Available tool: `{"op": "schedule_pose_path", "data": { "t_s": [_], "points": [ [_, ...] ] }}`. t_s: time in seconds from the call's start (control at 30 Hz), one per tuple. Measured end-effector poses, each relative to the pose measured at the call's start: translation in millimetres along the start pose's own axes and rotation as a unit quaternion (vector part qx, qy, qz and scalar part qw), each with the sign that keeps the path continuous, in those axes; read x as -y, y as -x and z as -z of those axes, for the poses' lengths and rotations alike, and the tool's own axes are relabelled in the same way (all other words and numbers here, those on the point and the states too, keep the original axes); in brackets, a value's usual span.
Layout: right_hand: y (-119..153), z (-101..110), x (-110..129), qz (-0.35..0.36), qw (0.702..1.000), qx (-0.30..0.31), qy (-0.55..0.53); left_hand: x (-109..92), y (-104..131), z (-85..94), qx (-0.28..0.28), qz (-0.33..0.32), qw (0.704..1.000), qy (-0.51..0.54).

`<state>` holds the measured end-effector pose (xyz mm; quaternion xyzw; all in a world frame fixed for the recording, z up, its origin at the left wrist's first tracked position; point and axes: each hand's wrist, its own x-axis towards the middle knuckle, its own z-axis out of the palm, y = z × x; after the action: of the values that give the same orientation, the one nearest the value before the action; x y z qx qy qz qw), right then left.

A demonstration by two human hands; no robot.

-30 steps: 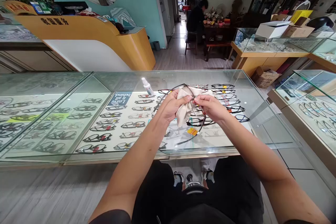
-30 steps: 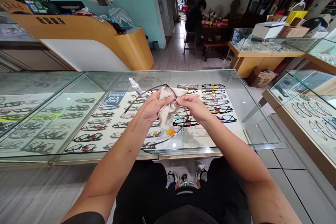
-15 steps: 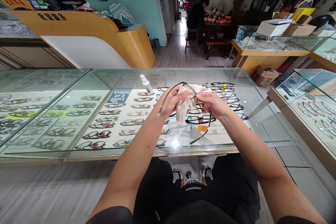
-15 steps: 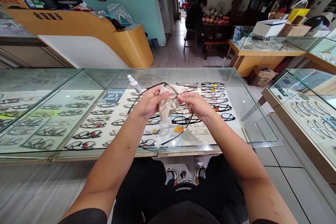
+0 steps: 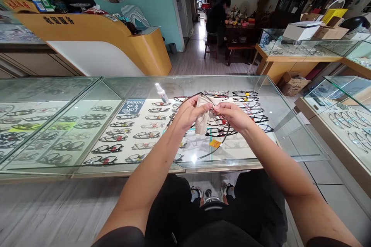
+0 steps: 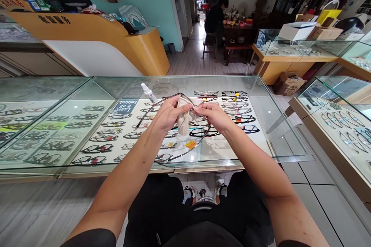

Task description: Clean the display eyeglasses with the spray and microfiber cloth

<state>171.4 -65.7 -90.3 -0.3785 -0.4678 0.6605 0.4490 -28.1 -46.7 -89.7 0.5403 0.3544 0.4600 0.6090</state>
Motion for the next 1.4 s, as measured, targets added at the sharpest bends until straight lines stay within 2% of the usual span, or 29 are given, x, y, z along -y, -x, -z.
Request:
{"op": "schedule_pose_path", "data": {
  "t_s": [0.13,0.23,0.5,0.63,0.7,0.8,0.97,1.17,1.4],
  "points": [
    [0.5,0.5,-0.4,0.025,1.0,-0.001,0.019,-0.5,-0.1,-7.1,-0.055,-0.037,0.998,-0.012],
    [1.8,-0.8,-1.1,0.026,0.999,0.002,0.033,-1.5,-0.9,-8.6,-0.074,-0.062,0.995,-0.022],
    [5.4,-5.8,3.1,0.031,0.999,-0.018,0.022,-3.4,-3.4,-1.2,-0.066,-0.046,0.995,0.057],
    [6.1,-6.2,2.4,0.027,1.0,-0.008,0.011,-6.9,0.9,0.2,-0.031,-0.029,0.999,-0.01],
    [6.2,-5.9,0.4,0.029,0.999,-0.014,0.021,-8.2,2.3,0.0,-0.024,-0.042,0.997,-0.066],
    [7.4,-6.6,-0.3,0.036,0.999,-0.01,0.033,-7.4,1.5,-1.5,-0.057,-0.091,0.986,-0.127],
    [10.9,-9.8,7.0,0.034,0.999,0.024,0.03,-3.4,-2.2,-2.5,-0.127,-0.135,0.972,-0.142],
    [10.7,-3.7,9.4,0.021,0.999,0.012,0.027,-2.5,3.6,0.1,-0.133,-0.22,0.945,-0.202],
    [4.3,12.0,15.9,0.029,0.998,0.005,-0.062,0.3,0.5,3.2,-0.188,-0.229,0.937,-0.187]
  ]
}}
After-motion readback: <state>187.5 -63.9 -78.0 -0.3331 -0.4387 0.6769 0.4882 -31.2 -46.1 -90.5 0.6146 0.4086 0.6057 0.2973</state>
